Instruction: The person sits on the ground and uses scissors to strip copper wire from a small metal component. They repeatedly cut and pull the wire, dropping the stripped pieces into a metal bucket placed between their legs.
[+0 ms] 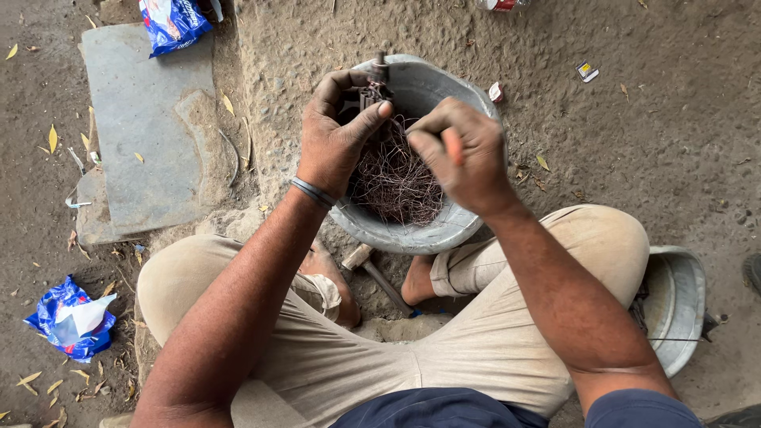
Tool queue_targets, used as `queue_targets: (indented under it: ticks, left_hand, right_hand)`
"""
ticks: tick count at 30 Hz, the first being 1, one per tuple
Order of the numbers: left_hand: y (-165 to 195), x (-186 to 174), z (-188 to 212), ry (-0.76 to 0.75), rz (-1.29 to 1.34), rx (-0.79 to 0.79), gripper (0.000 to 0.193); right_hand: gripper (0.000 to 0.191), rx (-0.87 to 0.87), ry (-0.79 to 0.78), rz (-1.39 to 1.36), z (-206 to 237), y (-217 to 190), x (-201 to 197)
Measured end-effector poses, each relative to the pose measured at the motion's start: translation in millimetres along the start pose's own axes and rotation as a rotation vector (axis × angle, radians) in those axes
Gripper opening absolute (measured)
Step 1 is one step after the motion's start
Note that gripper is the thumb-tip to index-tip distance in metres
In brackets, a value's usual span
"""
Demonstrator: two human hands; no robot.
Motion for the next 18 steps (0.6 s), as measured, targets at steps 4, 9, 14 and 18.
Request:
queue_targets:
  ticks: [4,9,14,18]
  left_hand:
    - [9.9,6.1,0.3,-0.082,-0.278,0.107,0.039]
    - [-2.1,-1.4,-3.5,-0.037,0.167,-0.159,0.032]
    - [-7.2,-17.0,-3.0,0.042,0.456,-0.155,0.033]
    - [4.9,-39.3,-14.6,0.172,0.504,0.113,0.027]
  right_hand:
    - [0.012,0.137,0.137,-0.049,2.2,33.3,-17.3]
    - [0.011,0.172,0.272,0.040,2.8,60.5,-35.9]
    - [0.032,0.167,0.126,0.136,1.0,57.9,-27.9]
    - [0.028,0.139,0.002,0.140,0.0,33.1,-17.4]
Point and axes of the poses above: each hand's wrist, its own z-axis away from the middle knuckle, its own x-axis out of the palm, y = z × x, the point moved 7 cm from there along -z, towards the middle knuckle, and after that the axes turned 12 degrees about z, right-handed, at the moved point
